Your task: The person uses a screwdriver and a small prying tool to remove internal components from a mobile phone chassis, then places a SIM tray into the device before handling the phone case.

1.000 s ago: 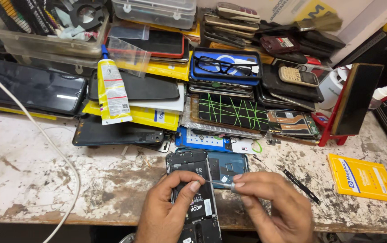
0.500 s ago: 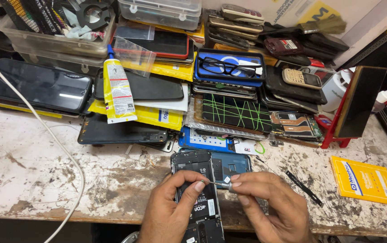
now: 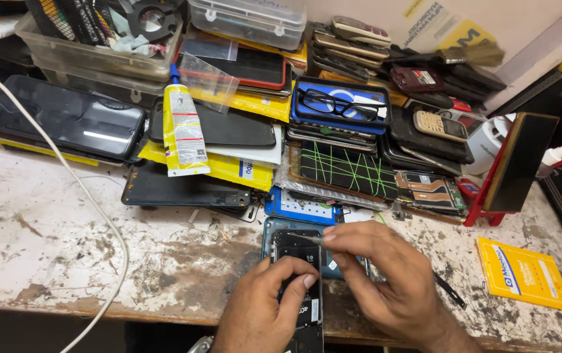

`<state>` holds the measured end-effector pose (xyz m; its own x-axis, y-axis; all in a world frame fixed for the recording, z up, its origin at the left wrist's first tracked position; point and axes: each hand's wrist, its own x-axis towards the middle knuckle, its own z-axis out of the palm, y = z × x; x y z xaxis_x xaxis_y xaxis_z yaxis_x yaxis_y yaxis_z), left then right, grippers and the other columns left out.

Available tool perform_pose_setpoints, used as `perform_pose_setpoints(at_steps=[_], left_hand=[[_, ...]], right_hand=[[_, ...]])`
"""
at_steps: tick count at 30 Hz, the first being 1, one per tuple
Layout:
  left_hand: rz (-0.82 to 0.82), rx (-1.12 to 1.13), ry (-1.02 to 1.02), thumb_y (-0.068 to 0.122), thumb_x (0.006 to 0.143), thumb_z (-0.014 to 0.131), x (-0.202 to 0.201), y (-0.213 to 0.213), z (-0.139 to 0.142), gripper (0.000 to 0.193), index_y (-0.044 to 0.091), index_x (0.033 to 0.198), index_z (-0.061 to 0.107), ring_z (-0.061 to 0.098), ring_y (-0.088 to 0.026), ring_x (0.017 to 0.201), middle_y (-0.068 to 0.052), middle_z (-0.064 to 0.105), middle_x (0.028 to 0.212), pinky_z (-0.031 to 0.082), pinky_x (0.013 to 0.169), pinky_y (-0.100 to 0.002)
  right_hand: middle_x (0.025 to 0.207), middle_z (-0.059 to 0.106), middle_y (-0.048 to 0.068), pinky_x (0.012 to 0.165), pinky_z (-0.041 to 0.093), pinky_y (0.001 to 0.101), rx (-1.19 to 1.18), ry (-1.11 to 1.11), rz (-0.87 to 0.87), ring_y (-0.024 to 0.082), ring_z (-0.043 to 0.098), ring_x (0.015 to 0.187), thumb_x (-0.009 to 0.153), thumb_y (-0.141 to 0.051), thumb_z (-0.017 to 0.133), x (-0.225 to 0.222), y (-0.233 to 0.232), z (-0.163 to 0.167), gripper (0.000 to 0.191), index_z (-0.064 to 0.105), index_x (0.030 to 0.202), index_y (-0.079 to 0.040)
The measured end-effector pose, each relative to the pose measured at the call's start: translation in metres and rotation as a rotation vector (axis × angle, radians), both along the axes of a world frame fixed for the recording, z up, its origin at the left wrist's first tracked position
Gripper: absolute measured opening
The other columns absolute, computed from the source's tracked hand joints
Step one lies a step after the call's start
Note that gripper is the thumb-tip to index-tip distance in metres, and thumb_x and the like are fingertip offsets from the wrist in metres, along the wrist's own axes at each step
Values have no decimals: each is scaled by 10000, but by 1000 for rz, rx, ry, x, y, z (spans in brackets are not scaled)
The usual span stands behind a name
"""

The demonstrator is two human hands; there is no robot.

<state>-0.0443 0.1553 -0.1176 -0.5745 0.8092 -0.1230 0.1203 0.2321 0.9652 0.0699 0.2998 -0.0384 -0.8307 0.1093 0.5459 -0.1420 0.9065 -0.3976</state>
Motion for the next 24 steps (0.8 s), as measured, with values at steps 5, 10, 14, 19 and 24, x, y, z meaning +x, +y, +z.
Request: perform_pose_setpoints(at_steps=[5, 10, 14, 19, 24], left_hand=[[-7, 77, 31, 274, 915, 658, -6, 0, -2, 185, 179, 1038, 759, 730, -276, 882, -114, 709, 888, 555, 788, -414], [-22, 56, 16, 269, 914, 658, -11, 2, -5, 180, 177, 1037, 751, 729, -275, 883, -113, 704, 883, 556, 790, -413], [-23, 95, 22, 268, 916, 661, -13, 4, -9, 177, 169, 1032, 752, 733, -272, 873, -111, 709, 878, 563, 780, -407], [-27, 104, 28, 264, 917, 661, -15, 7, -13, 180, 162, 1034, 751, 728, -273, 865, -114, 705, 872, 562, 775, -407], [-35, 63, 8, 265, 916, 650, -16, 8, -14, 188, 162, 1039, 750, 724, -269, 854, -118, 693, 864, 558, 771, -411]], right_hand=[[1102, 748, 99, 875, 617, 301, 24, -7, 31, 206, 758, 1039, 869, 46, 747, -15, -1, 1, 282, 678, 1126, -45], [1103, 747, 100, 881, 623, 307, 30, -23, 39, 206, 761, 1047, 869, 52, 743, -20, 2, -2, 279, 678, 1123, -45], [1104, 746, 98, 892, 625, 311, 25, -30, 56, 207, 762, 1053, 869, 50, 748, -22, 5, -5, 280, 676, 1121, -47], [1105, 747, 101, 891, 623, 316, 29, -41, 47, 209, 761, 1054, 863, 50, 747, -23, 5, -6, 283, 677, 1119, -49], [1109, 745, 95, 891, 624, 314, 14, -39, 47, 208, 759, 1059, 867, 43, 752, -24, 5, -5, 281, 675, 1120, -54]])
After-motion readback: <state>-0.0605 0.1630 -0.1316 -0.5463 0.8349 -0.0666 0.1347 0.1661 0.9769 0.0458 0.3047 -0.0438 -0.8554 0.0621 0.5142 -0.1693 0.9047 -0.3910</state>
